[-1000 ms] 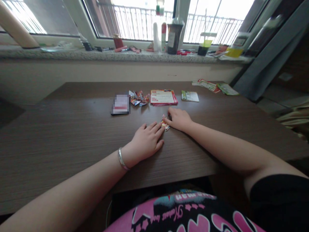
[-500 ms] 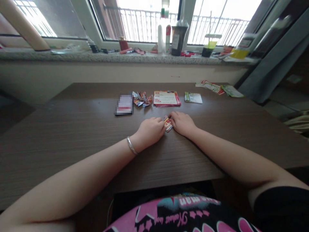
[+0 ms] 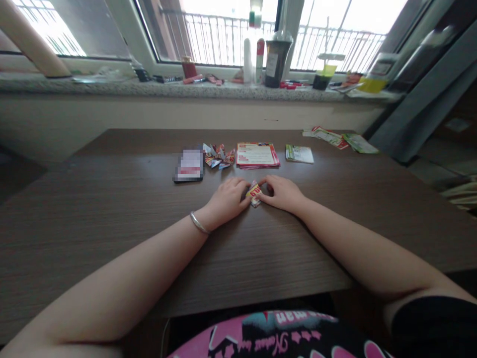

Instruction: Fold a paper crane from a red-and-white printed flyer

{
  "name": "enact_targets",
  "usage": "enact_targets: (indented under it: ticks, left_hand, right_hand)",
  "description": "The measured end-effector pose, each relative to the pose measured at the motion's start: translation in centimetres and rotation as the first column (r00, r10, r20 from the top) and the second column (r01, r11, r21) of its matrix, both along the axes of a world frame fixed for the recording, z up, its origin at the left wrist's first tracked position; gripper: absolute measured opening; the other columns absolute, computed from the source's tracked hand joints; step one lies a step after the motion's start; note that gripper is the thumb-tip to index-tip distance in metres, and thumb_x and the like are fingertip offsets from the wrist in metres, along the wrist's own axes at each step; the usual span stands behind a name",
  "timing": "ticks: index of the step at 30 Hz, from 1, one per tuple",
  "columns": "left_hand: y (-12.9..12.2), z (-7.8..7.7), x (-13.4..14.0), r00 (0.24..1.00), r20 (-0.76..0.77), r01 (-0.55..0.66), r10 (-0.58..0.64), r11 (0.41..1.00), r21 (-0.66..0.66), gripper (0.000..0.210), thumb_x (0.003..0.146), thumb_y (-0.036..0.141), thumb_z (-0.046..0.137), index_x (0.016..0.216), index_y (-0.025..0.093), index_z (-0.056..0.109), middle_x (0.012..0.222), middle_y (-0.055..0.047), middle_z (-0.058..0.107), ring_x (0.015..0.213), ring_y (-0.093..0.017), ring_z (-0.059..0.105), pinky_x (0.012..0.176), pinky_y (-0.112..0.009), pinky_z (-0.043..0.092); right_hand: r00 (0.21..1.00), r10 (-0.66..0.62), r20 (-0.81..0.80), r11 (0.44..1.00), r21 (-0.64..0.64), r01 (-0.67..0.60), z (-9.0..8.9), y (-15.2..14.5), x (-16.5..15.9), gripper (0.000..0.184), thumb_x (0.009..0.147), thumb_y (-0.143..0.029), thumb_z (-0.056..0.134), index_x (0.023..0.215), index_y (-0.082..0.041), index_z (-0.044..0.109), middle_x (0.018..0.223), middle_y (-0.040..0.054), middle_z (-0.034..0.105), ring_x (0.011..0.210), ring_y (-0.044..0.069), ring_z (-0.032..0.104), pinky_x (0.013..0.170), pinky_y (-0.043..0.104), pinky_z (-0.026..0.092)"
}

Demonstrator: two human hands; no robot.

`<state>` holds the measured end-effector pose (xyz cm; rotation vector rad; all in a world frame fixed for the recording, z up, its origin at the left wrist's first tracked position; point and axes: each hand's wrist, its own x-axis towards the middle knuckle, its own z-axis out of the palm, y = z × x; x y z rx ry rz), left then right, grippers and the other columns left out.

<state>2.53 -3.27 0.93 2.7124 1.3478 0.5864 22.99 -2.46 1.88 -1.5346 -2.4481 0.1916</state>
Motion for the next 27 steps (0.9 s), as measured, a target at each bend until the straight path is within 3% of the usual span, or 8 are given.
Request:
enact_targets:
  ticks: [6,11,15,21,27]
  left_hand:
    - [1.1,-0.3,-0.5,0.992,0.124,0.002,0.015,0.991,-0.135,0.044,0.086,0.042,0.058,0.121,0.015,0.058,0.121,-0.011,0.062,0.116,-0.025,0.055,0.103,-0.042,0.042]
    - [1.4,-0.4,-0.8,0.979,0.154,-0.109,0.133,0.982,-0.152,0.048,0.082,0.044,0.063,0.120,0.014,0.060,0.123,-0.012,0.061,0.118,-0.027,0.053,0.103,-0.045,0.042]
    - [1.6,-0.4,-1.2,0.984,0.168,-0.031,0.058,0.986,-0.162,0.031,0.082,0.039,0.066,0.107,0.020,0.069,0.126,-0.009,0.060,0.121,-0.026,0.052,0.106,-0.045,0.039]
    - [2.0,-0.8,-1.2,0.973,0.232,0.046,-0.015,0.991,-0.129,0.023,0.081,0.033,0.070,0.099,0.020,0.069,0.114,-0.007,0.067,0.111,-0.024,0.059,0.101,-0.044,0.044]
    - [2.3,-1.2,-1.0,0.973,0.222,0.079,-0.060,0.994,-0.077,0.017,0.082,0.030,0.069,0.096,0.021,0.071,0.114,-0.007,0.067,0.109,-0.024,0.060,0.099,-0.045,0.046]
  right_hand:
    - [0.999,0.037,-0.004,0.998,0.047,-0.036,-0.3,0.7,0.2,0.041,0.085,-0.054,0.058,0.110,-0.023,0.066,0.100,0.0068,0.062,0.095,0.021,0.054,0.083,0.032,0.038]
    - [0.997,0.045,-0.059,0.997,0.072,-0.041,-0.8,0.8,0.3,0.037,0.085,-0.050,0.061,0.108,-0.022,0.068,0.102,0.0070,0.062,0.098,0.022,0.052,0.089,0.034,0.038]
    - [0.989,0.074,-0.126,0.993,0.096,-0.062,-1.2,0.9,0.6,0.034,0.085,-0.047,0.061,0.106,-0.021,0.069,0.100,0.0077,0.063,0.098,0.023,0.053,0.089,0.036,0.040]
    - [0.934,0.269,-0.235,0.963,0.080,-0.258,-2.0,2.1,1.5,0.027,0.085,-0.034,0.064,0.108,-0.020,0.067,0.107,0.0084,0.068,0.103,0.023,0.057,0.092,0.040,0.042]
    - [0.885,0.326,-0.333,0.945,0.135,-0.297,-2.7,2.8,2.0,0.018,0.081,-0.030,0.069,0.096,-0.019,0.069,0.102,0.0079,0.070,0.098,0.022,0.061,0.091,0.040,0.045]
